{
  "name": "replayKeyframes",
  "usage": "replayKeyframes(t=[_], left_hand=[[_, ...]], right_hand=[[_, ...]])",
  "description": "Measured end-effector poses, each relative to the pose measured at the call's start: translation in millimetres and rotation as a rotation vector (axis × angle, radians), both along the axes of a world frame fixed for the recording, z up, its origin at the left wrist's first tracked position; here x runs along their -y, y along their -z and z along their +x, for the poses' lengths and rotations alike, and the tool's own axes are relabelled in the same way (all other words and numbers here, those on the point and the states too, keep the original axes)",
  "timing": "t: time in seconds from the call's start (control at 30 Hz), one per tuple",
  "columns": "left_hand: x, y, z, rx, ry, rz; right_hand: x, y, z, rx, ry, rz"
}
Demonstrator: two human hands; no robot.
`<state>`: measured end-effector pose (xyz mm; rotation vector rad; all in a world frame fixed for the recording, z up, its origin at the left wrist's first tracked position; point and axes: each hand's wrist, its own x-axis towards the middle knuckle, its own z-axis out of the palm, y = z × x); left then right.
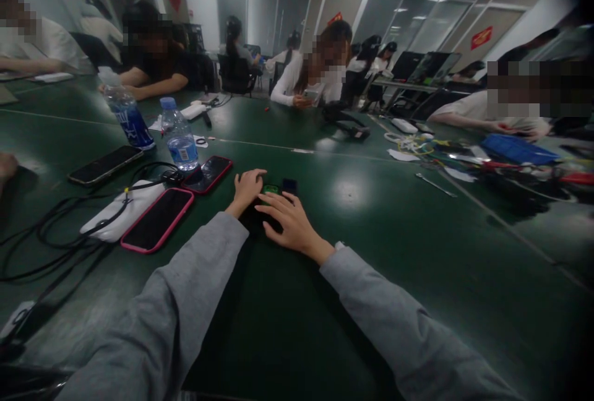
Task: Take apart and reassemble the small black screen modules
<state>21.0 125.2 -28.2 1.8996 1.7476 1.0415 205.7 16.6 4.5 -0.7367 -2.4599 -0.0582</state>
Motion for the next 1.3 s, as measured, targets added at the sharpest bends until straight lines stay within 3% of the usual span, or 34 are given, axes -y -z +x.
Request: replayKeyframes(t=[0.13, 0.23, 0.37, 0.73, 1.1, 1.3], left_hand=[[-9, -1.8, -7, 0.471, 0.189, -0.025], [-5, -6.8, -7, 0.566, 0.302, -0.071], [1, -15.4, -5, 0.637, 0.338, -0.165], [-3, -13.6, -5, 0.574, 0.531, -0.288], [1, -20.3, -7, 0.521, 0.516, -0.295], [-2, -17.3, -6, 0.495, 0.429, -0.226]], right_hand=[[0, -0.4, 2, -0.040, 0.062, -0.018], [-1, 1.0, 3, -0.060, 0.057, -0.049], [-4, 3.5, 4, -0.087, 0.030, -0.062], [-5, 2.8, 3, -0.069, -0.009, -0.055], [-2, -2.1, 5, -0.020, 0.030, -0.084], [-1, -0.1, 5, -0.027, 0.070, -0.072]])
